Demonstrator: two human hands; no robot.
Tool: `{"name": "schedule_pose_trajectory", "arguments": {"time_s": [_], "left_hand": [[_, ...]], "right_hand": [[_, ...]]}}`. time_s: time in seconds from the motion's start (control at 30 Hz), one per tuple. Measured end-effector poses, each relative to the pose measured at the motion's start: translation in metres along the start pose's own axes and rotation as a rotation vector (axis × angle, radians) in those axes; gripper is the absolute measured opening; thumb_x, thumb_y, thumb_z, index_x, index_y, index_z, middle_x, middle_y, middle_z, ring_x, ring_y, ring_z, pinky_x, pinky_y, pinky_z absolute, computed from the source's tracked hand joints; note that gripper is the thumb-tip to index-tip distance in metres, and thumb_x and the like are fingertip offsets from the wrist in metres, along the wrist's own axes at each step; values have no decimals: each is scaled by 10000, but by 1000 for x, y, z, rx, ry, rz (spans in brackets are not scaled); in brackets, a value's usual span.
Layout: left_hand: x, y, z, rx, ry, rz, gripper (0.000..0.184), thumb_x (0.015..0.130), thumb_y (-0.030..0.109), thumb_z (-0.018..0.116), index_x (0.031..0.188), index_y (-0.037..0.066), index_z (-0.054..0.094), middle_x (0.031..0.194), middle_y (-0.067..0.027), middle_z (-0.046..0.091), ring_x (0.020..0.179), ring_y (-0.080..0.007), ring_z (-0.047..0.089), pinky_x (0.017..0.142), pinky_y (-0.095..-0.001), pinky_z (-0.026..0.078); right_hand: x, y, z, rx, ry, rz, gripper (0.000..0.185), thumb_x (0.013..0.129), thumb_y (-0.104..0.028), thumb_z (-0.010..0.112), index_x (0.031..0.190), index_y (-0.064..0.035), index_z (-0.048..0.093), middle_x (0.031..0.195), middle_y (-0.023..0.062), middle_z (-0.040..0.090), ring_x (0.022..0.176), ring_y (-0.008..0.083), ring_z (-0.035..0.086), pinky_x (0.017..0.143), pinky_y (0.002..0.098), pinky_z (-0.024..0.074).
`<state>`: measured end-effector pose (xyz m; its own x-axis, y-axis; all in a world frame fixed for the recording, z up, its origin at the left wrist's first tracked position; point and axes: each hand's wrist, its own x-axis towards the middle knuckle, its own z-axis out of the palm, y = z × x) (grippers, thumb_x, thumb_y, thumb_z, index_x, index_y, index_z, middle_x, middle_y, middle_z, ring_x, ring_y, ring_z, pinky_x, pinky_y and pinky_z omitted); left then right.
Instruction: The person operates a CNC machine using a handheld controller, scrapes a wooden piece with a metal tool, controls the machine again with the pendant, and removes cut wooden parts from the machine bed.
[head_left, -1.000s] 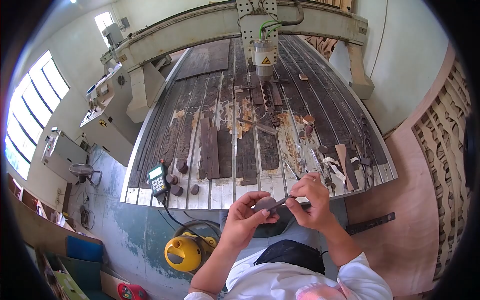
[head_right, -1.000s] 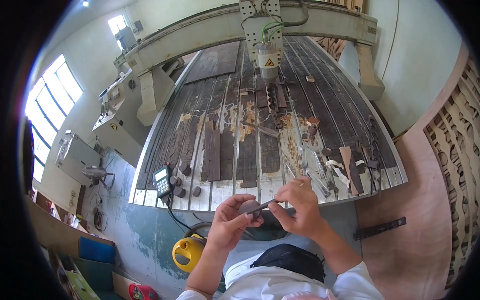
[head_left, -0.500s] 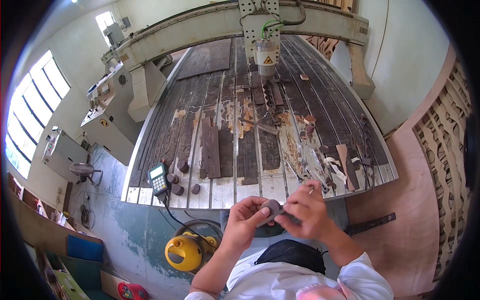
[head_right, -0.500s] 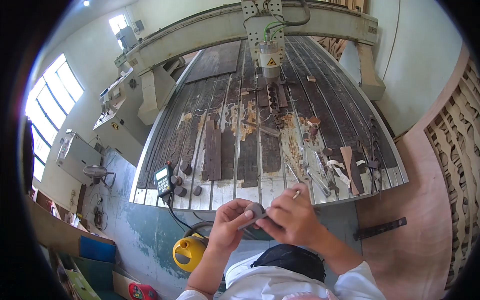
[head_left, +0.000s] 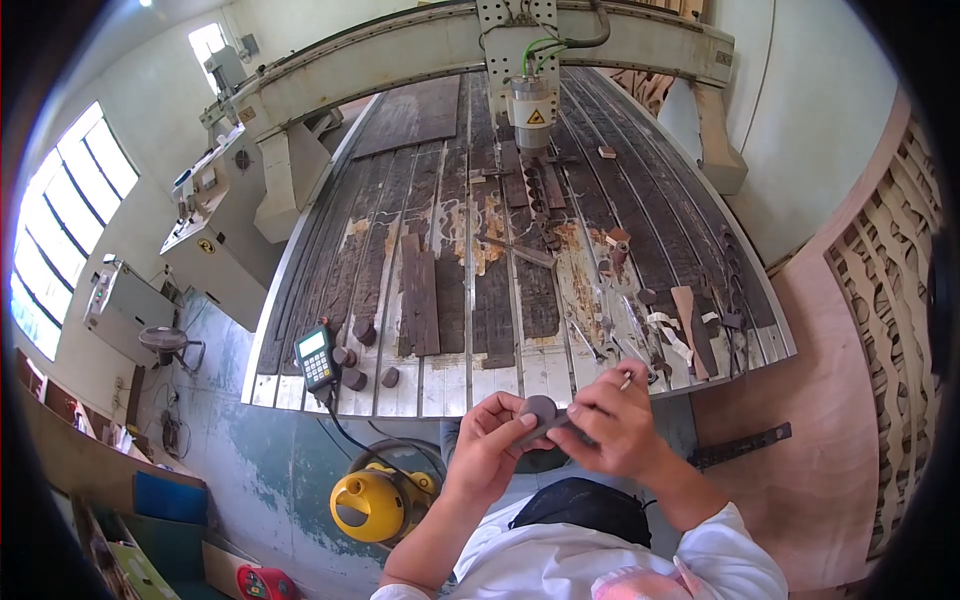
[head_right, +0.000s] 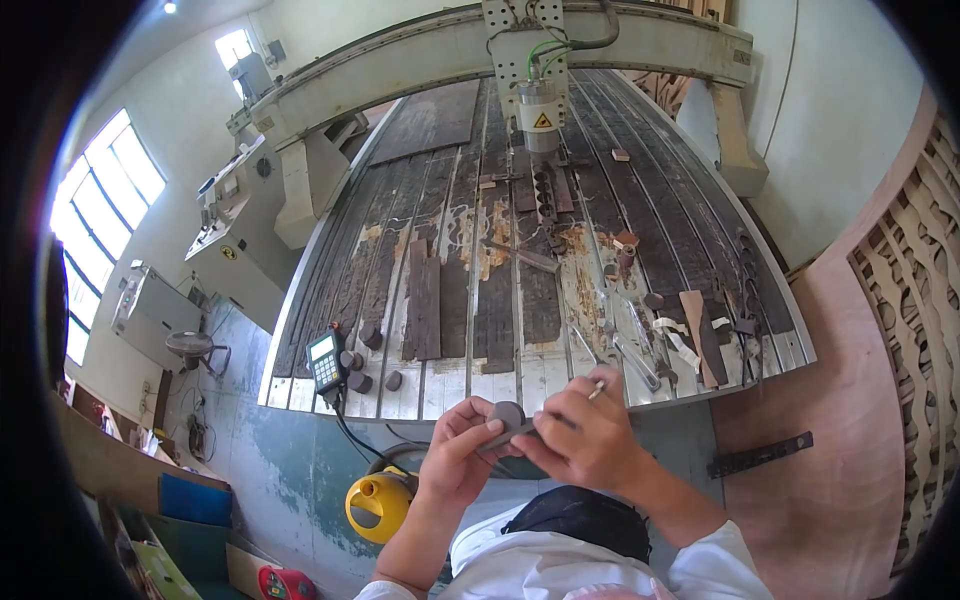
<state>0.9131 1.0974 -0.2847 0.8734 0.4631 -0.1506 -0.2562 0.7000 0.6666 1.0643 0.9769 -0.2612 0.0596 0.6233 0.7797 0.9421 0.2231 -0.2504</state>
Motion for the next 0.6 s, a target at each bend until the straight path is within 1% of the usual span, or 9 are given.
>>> {"name": "schedule_pose_trajectory", "arguments": {"time_s": [0.1, 0.17, 0.23, 0.27, 0.33, 0.4, 0.47, 0.53, 0.6], "left_hand": [[1, -4, -5, -91, -32, -22, 130, 888, 1, 574, 1017, -7, 560, 970, -110, 650, 866, -201, 666, 815, -394, 576], [1, -3, -4, -144, -63, -35, 153, 892, 3, 563, 1045, -10, 562, 988, -111, 647, 881, -205, 665, 830, -405, 574], [0, 1, 4, -132, -10, -75, 239, 903, 8, 551, 1140, -18, 569, 1013, -109, 644, 920, -213, 662, 859, -425, 568], [0, 1, 5, -133, -10, -77, 239, 903, 8, 551, 1140, -18, 569, 1013, -109, 644, 920, -213, 662, 859, -425, 568], [-1, 2, 5, -114, -25, -95, 309, 894, -11, 543, 1201, -39, 554, 1019, -128, 651, 919, -229, 671, 823, -396, 588], [-2, 4, 9, -61, 7, -79, 321, 890, -14, 550, 1210, -40, 554, 1021, -133, 654, 916, -233, 673, 831, -403, 587], [-1, 4, 10, -9, 35, -67, 333, 887, -18, 557, 1219, -41, 554, 1022, -138, 657, 914, -237, 675, 839, -409, 586], [-1, 3, 8, -23, 1, -36, 327, 876, -24, 575, 1202, -40, 564, 999, -134, 665, 903, -237, 679, 834, -406, 589], [0, 3, 2, -14, -16, -43, 313, 886, -19, 581, 1199, -37, 568, 1027, -134, 662, 927, -228, 672, 850, -408, 583]], "right_hand": [[1, 8, -1, -36, 25, 43, 261, 680, -219, 813, 770, -93, 603, 780, 23, 569, 692, 213, 552, 783, 439, 359], [1, 4, -1, 28, 7, -10, 249, 684, -209, 808, 769, -92, 605, 777, 24, 567, 688, 210, 553, 792, 434, 350], [2, 9, -1, -2, 26, 26, 249, 688, -211, 803, 771, -96, 599, 775, 26, 570, 683, 214, 550, 807, 437, 350], [1, 13, -2, -31, 42, 62, 248, 692, -213, 798, 774, -99, 594, 772, 28, 574, 678, 219, 547, 822, 440, 349], [0, 15, -3, -34, 52, 73, 259, 683, -214, 803, 777, -101, 590, 772, 30, 572, 686, 221, 548, 824, 440, 347], [-1, 6, -4, 111, -25, 22, 259, 682, -212, 804, 780, -102, 591, 771, 31, 574, 698, 222, 551, 826, 437, 345], [1, 14, -3, 55, 9, 53, 252, 690, -218, 801, 763, -105, 588, 770, 21, 571, 697, 214, 556, 813, 436, 347], [2, 13, -4, 2, 40, 83, 246, 698, -225, 798, 746, -107, 586, 770, 11, 567, 696, 205, 560, 799, 435, 350], [4, 4, -7, 63, -54, 1, 244, 701, -224, 796, 750, -108, 587, 769, 12, 566, 702, 200, 563, 803, 435, 352]]}}
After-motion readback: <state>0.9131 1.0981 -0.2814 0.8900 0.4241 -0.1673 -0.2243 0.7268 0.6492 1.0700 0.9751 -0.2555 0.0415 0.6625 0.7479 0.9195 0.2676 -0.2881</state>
